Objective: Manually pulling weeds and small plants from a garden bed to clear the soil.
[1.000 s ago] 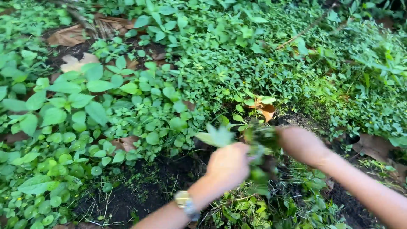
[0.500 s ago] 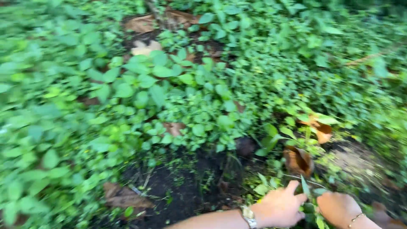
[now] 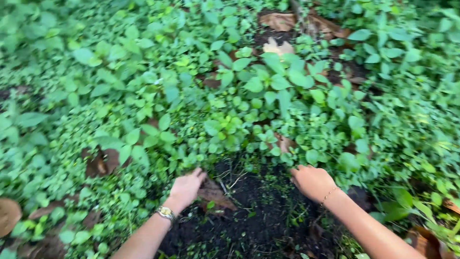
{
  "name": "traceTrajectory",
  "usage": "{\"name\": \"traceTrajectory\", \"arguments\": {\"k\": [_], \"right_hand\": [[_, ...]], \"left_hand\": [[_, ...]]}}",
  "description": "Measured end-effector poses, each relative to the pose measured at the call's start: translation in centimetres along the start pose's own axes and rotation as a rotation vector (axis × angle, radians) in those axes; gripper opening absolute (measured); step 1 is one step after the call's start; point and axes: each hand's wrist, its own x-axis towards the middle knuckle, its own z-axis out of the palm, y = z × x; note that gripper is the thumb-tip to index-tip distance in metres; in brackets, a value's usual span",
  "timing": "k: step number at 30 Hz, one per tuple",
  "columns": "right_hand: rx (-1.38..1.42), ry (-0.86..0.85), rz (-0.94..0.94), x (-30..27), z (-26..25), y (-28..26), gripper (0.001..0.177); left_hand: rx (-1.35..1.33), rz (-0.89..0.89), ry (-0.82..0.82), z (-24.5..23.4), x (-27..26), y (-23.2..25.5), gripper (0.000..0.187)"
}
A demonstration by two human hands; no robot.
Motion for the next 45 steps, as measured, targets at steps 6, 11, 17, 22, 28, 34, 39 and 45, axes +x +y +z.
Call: {"name": "traceTrajectory", "arguments": {"k": [6, 11, 17, 22, 28, 34, 39, 45], "right_hand": [[0.26, -0.315, 0.094, 1.3, 3.2, -3.9, 0.026], [0.224, -0.367, 0.045, 0.9, 7.4, -5.0, 0.023], [0.336, -0.147, -0.095, 0.2, 1.2, -10.6, 0.066], [0.556, -0.163, -0.032, -0.3, -3.2, -11.5, 0.039], [0.21, -0.64, 0.32, -4.8, 1.3, -0.1, 0.028], [-0.222, -1.216, 0.755, -10.7, 13.6, 10.8, 0.062], [0.069, -0.973, 0.588, -10.5, 10.5, 6.8, 0.046], [-0.09, -0.574, 0.532, -6.9, 8.3, 1.8, 0.039]], "left_hand": [[0.198, 0.062, -0.29, 0.9, -3.6, 1.7, 0.07], [0.319, 0.113, -0.106, 5.6, -3.4, 1.8, 0.043], [0.053, 0.096, 0.028, 0.6, -6.2, 8.2, 0.035], [-0.461, 0.234, 0.134, -2.9, -6.6, 14.3, 0.03], [-0.481, 0.265, 0.109, -2.2, -5.9, 11.5, 0.05], [-0.147, 0.033, -0.006, -1.4, -4.4, 3.7, 0.051], [0.531, -0.16, -0.144, 4.1, -0.6, -3.0, 0.084], [0.35, -0.203, -0.238, 6.7, -2.5, -5.0, 0.008]]}}
